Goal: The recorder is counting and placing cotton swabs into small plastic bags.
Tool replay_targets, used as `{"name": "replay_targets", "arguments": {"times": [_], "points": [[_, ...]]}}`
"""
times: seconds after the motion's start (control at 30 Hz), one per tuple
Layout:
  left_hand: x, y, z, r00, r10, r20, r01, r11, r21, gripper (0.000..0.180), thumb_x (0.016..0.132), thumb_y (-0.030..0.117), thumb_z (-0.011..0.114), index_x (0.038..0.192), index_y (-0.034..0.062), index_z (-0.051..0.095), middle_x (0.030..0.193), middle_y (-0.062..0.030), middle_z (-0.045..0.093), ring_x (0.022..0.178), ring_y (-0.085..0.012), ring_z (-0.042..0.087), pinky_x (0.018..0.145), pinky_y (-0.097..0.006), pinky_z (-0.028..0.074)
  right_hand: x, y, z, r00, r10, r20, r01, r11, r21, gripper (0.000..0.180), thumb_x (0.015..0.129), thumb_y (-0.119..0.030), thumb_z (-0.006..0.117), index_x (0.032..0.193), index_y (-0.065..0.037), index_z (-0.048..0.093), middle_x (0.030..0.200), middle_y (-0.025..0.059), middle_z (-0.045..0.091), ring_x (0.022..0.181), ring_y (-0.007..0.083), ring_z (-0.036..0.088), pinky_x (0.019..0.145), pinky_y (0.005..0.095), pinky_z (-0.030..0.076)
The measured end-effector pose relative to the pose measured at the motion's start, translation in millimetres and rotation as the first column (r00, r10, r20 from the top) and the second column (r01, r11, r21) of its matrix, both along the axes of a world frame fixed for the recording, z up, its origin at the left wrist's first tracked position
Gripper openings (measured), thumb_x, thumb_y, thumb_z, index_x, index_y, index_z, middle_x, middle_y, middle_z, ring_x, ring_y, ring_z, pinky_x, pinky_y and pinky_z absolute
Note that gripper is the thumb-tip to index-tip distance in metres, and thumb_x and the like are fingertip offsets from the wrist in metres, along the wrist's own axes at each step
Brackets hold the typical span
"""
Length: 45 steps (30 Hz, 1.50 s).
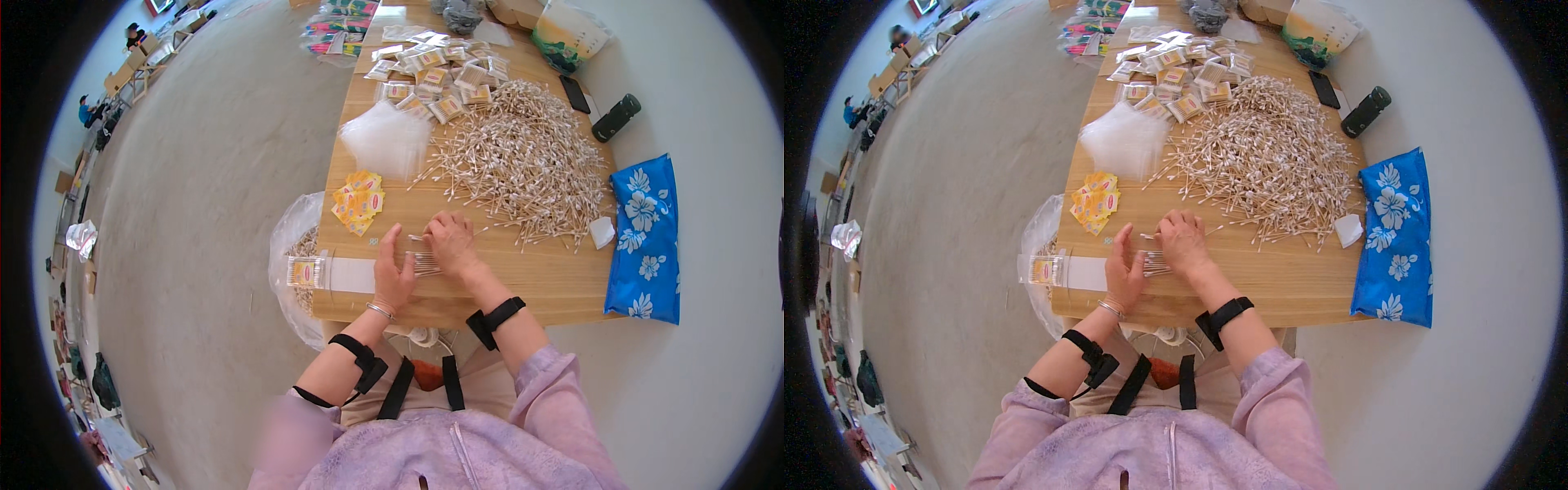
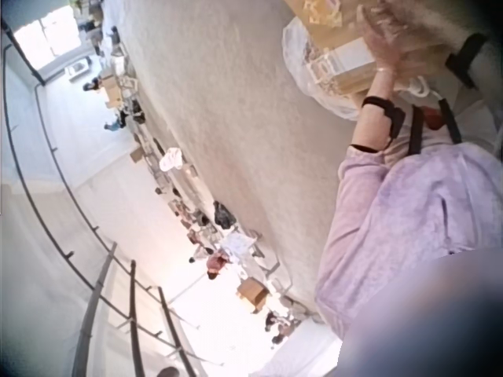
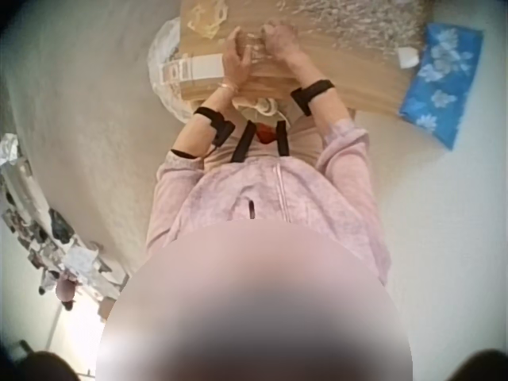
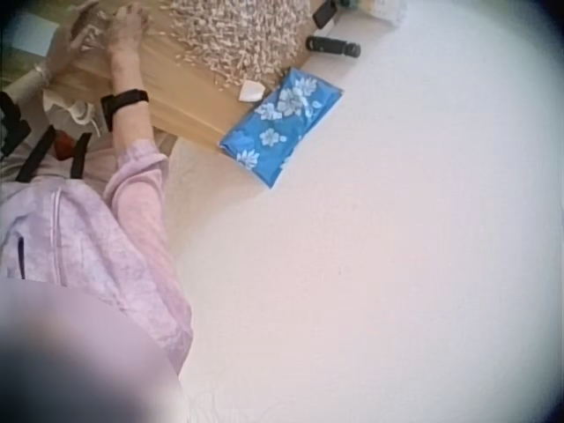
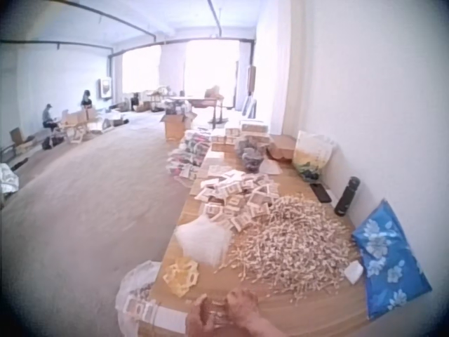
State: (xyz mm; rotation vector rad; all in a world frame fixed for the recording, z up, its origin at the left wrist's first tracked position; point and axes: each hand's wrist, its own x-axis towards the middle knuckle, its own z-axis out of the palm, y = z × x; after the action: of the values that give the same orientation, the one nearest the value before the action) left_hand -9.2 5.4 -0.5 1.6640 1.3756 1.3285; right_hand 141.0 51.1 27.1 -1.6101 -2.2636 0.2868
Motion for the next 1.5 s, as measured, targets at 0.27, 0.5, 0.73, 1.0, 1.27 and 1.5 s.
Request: {"name": "replay_targets", "arguments": {"times": [0.27,0.5,0.73,1.0,1.27,1.5], "points": [[2.6,1.8,-0.2,0.999,0.0,0.047,-0.001,1.0,0.014,0.05,0.08,-0.003,0.053,0.129,-0.0015,0.044,0.126,-0.022,0.051,0.119,-0.0359,0.048,0.103,-0.039,0.037,18.5,9.9,-12.8,0.964,-0.265,-0.017,0.265,0.963,0.042,0.012,0.081,-0.022,0.064,0.09,-0.014,0.065,0.099,0.0036,0.056,0.101,0.0255,0.049,0.088,0.0406,0.039],[-1.6,2.3,-5.4,0.994,0.008,0.108,-0.011,1.0,0.024,0.049,0.08,-0.004,0.052,0.128,-0.0011,0.045,0.127,-0.0223,0.05,0.12,-0.0359,0.047,0.103,-0.038,0.037,-2.8,-14.1,-0.5,0.998,-0.06,-0.017,0.06,0.998,0.012,0.006,0.08,-0.019,0.064,0.085,-0.018,0.066,0.099,0.0014,0.055,0.101,0.0241,0.049,0.088,0.0423,0.038],[6.9,0.1,12.8,0.973,-0.107,-0.203,0.122,0.991,0.06,0.044,0.079,0.005,0.06,0.121,-0.0005,0.051,0.126,-0.0176,0.052,0.121,-0.035,0.046,0.106,-0.042,0.034,35.4,-25.3,-3.2,0.976,-0.174,-0.128,0.186,0.979,0.088,0.009,0.078,-0.017,0.066,0.086,-0.019,0.068,0.104,-0.0019,0.055,0.108,0.0223,0.047,0.092,0.0405,0.034],[9.6,-3.2,14.0,0.893,-0.132,-0.431,0.186,0.979,0.085,0.038,0.077,0.013,0.066,0.112,0.0004,0.058,0.123,-0.0158,0.055,0.12,-0.0343,0.046,0.105,-0.043,0.035,66.6,-24.3,-7.2,0.965,-0.219,-0.145,0.227,0.973,0.042,0.011,0.073,-0.018,0.072,0.083,-0.018,0.068,0.103,-0.0015,0.056,0.106,0.0224,0.047,0.089,0.0406,0.036],[-0.9,-2.1,4.7,0.994,-0.077,-0.074,0.079,0.997,0.019,0.031,0.086,0.007,0.057,0.117,0.0009,0.057,0.122,-0.015,0.056,0.117,-0.028,0.051,0.103,-0.034,0.037,27.7,-43.1,-11.7,0.888,-0.35,-0.299,0.396,0.911,0.112,0.026,0.081,-0.01,0.06,0.106,-0.006,0.061,0.115,0.0119,0.052,0.114,0.0313,0.046,0.099,0.0419,0.035],[-2.0,1.7,7.3,0.897,0.035,0.44,0.089,0.962,-0.257,0.037,0.1,0.019,0.039,0.128,-0.0021,0.05,0.127,-0.0119,0.055,0.119,-0.0191,0.049,0.104,-0.03,0.035,-21.6,-60.8,-34.7,0.527,-0.282,-0.801,0.313,0.941,-0.126,0.047,0.092,-0.014,0.047,0.133,0.005,0.036,0.144,0.0235,0.03,0.136,0.0351,0.027,0.112,0.0397,0.02]]}}
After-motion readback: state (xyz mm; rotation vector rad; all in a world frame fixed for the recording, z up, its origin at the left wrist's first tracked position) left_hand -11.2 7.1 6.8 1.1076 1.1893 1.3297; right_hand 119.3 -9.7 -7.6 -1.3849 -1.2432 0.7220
